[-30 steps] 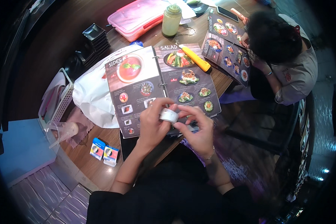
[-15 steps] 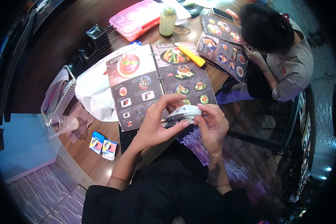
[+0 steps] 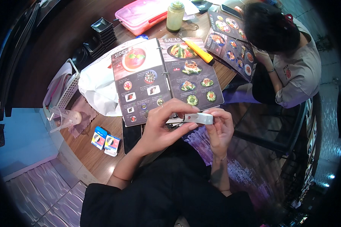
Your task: The person assembles a menu by applying small white stickers to the pages of a ring binder. They flip through the pages, select items, and place stickers on specific spots while another person works on a separate menu nearby.
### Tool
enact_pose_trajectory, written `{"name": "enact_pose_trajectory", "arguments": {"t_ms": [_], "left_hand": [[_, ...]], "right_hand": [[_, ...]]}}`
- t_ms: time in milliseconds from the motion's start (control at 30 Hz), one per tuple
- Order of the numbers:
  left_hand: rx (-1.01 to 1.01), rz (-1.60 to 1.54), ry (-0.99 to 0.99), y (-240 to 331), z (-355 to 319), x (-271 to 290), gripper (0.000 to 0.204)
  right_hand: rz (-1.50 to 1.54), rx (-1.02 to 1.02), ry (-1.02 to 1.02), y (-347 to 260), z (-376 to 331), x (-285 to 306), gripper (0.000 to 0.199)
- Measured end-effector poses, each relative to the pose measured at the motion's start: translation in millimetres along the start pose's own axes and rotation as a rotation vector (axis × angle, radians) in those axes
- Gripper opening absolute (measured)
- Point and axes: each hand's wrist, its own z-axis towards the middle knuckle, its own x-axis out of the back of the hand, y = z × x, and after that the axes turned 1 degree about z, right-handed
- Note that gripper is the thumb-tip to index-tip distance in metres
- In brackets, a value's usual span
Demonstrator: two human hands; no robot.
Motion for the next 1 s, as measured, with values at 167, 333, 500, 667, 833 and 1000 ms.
{"name": "enact_pose_trajectory", "arguments": {"t_ms": [167, 333, 500, 667, 833, 1000], "left_hand": [[0.116, -0.242, -0.015, -3, -4, 2, 0.024], [0.244, -0.446, 0.004, -14, -9, 0, 0.033], [0.322, -0.742, 0.03, -14, -9, 1, 0.035], [0.282, -0.565, 0.064, -11, -7, -2, 0.036], [0.282, -0.512, 0.115, -12, -7, -1, 0.037], [0.329, -0.565, 0.155, -5, -3, 3, 0.035]], "right_hand": [[0.006, 0.008, -0.02, -5, -3, 1, 0.032], [-0.094, 0.081, -0.016, -4, -5, 3, 0.035], [-0.201, 0.125, -0.029, -2, -4, 3, 0.038], [-0.199, 0.11, -0.04, 2, -3, 5, 0.039], [-0.178, 0.094, -0.021, 5, -2, 5, 0.039], [-0.171, 0.082, -0.004, 5, -1, 5, 0.038]]}}
